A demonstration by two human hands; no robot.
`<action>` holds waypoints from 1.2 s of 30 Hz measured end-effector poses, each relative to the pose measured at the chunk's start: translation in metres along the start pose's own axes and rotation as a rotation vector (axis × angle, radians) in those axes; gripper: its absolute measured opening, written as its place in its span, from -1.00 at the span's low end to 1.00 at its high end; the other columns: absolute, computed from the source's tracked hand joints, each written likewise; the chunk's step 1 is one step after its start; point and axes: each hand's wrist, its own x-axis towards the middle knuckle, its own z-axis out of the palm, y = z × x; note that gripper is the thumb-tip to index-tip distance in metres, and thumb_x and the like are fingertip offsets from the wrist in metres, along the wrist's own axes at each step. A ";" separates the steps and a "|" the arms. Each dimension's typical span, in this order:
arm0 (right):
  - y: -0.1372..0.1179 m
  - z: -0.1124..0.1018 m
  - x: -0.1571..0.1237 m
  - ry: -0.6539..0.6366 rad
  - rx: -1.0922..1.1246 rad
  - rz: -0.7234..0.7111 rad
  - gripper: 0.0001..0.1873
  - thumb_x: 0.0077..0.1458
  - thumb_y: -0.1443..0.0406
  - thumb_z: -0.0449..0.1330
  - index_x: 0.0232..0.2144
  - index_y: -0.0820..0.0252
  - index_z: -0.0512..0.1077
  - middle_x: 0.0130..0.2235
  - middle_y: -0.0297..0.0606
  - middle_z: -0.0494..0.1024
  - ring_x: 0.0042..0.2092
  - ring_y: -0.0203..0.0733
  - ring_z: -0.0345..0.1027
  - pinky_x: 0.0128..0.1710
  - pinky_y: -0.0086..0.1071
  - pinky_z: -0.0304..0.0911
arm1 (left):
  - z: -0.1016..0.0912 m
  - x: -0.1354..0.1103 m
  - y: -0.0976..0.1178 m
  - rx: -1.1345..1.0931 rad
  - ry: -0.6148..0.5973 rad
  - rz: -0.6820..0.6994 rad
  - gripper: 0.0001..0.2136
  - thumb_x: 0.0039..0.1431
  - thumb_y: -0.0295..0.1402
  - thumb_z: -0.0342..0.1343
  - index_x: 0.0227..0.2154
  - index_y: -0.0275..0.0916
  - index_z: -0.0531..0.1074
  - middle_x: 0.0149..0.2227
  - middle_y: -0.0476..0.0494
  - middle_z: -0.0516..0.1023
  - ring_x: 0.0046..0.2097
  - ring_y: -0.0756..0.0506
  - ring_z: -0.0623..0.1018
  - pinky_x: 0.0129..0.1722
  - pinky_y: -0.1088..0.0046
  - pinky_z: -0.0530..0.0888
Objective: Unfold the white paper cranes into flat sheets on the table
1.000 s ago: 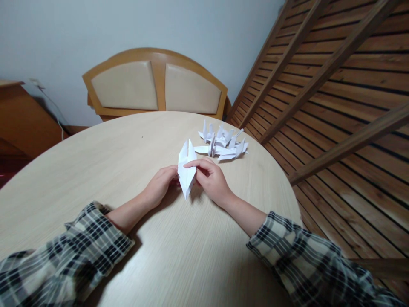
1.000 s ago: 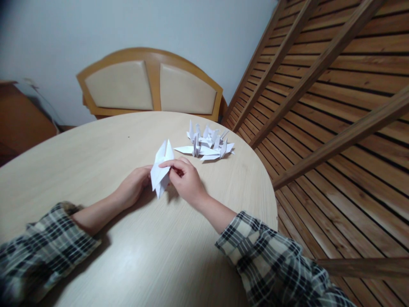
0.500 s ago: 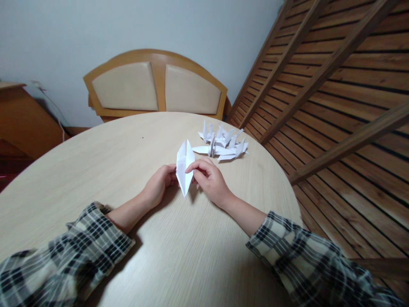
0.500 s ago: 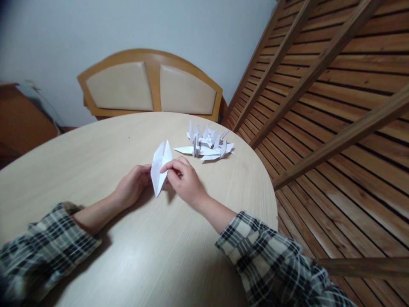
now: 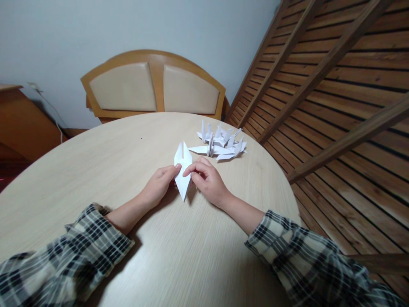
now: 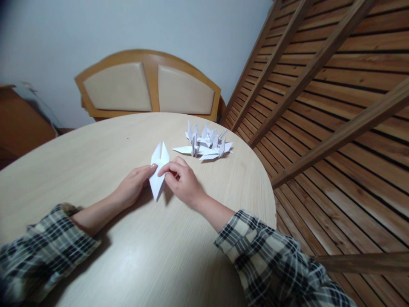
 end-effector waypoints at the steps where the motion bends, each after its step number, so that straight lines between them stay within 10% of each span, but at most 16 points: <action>1: 0.000 -0.001 0.000 -0.003 0.012 0.011 -0.77 0.09 0.44 0.06 -0.44 0.12 0.49 -0.38 -0.35 0.27 -0.31 -0.27 0.24 -0.30 -0.35 0.24 | 0.001 0.000 0.001 0.024 -0.005 0.011 -0.65 0.07 -0.06 0.14 -0.57 -0.27 0.37 -0.58 0.03 0.33 -0.51 0.01 0.25 -0.48 0.45 0.22; 15: 0.013 0.007 0.003 0.099 0.197 0.234 -0.62 0.14 -0.05 0.12 -0.37 0.10 0.20 -0.48 -0.46 0.29 -0.47 -0.33 0.22 -0.49 -0.44 0.18 | 0.000 0.000 -0.004 0.208 -0.040 0.104 -0.62 0.16 0.00 0.03 -0.54 -0.24 0.35 -0.59 0.04 0.29 -0.51 0.00 0.28 -0.51 0.48 0.24; 36: 0.014 0.009 0.002 -0.089 0.192 0.199 -0.55 0.16 -0.05 0.08 -0.50 0.20 0.32 -0.50 -0.36 0.33 -0.45 -0.30 0.20 -0.44 -0.40 0.13 | -0.002 0.000 -0.006 0.314 -0.120 0.138 -0.61 0.20 -0.02 -0.04 -0.52 -0.25 0.34 -0.54 0.02 0.31 -0.47 -0.01 0.29 -0.44 0.46 0.28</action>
